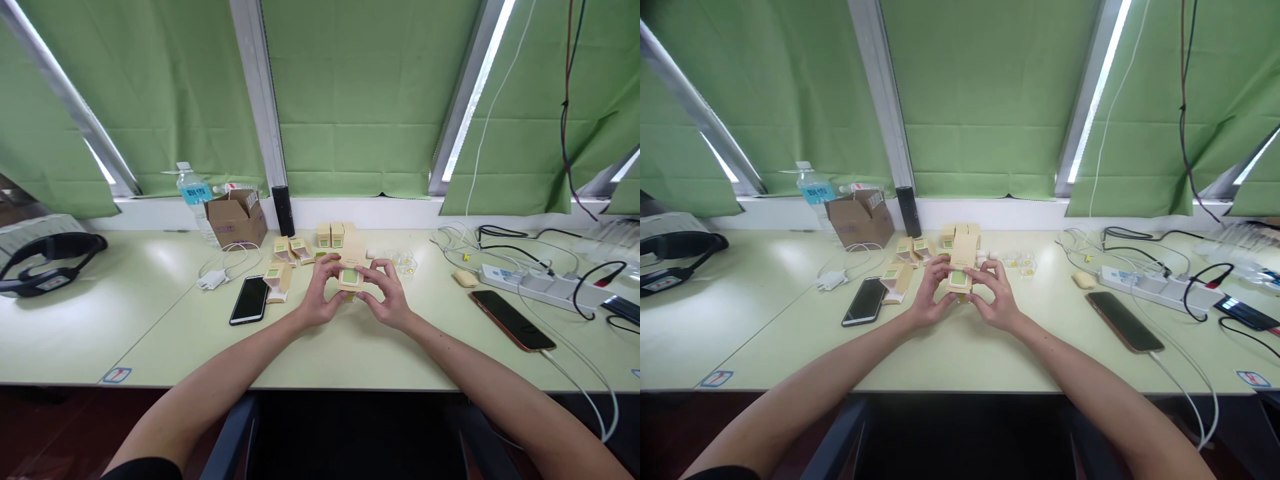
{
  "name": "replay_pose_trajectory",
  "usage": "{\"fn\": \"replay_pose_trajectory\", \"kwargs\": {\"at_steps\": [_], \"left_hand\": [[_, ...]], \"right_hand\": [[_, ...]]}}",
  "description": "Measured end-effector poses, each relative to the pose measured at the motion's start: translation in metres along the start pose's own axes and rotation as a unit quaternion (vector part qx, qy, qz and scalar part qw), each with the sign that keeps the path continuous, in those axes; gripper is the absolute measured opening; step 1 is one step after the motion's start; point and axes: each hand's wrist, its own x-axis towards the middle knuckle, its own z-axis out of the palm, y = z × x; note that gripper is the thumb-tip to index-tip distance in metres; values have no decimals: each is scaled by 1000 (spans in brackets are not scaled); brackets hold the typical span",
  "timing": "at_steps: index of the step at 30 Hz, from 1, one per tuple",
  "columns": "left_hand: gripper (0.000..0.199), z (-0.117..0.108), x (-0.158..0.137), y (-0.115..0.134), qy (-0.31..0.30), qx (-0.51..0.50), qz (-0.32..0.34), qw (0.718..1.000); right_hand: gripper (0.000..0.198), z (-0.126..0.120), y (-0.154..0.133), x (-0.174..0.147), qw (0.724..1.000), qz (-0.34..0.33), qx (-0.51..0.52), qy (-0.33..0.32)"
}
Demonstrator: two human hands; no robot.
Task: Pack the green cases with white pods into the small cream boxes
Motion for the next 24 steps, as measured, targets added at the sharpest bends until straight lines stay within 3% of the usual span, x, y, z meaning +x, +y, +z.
{"fn": "replay_pose_trajectory", "kwargs": {"at_steps": [24], "left_hand": [[44,3,-3,-8,27,40,21,999]], "right_hand": [[44,0,0,0,999,-15,-28,13]]}}
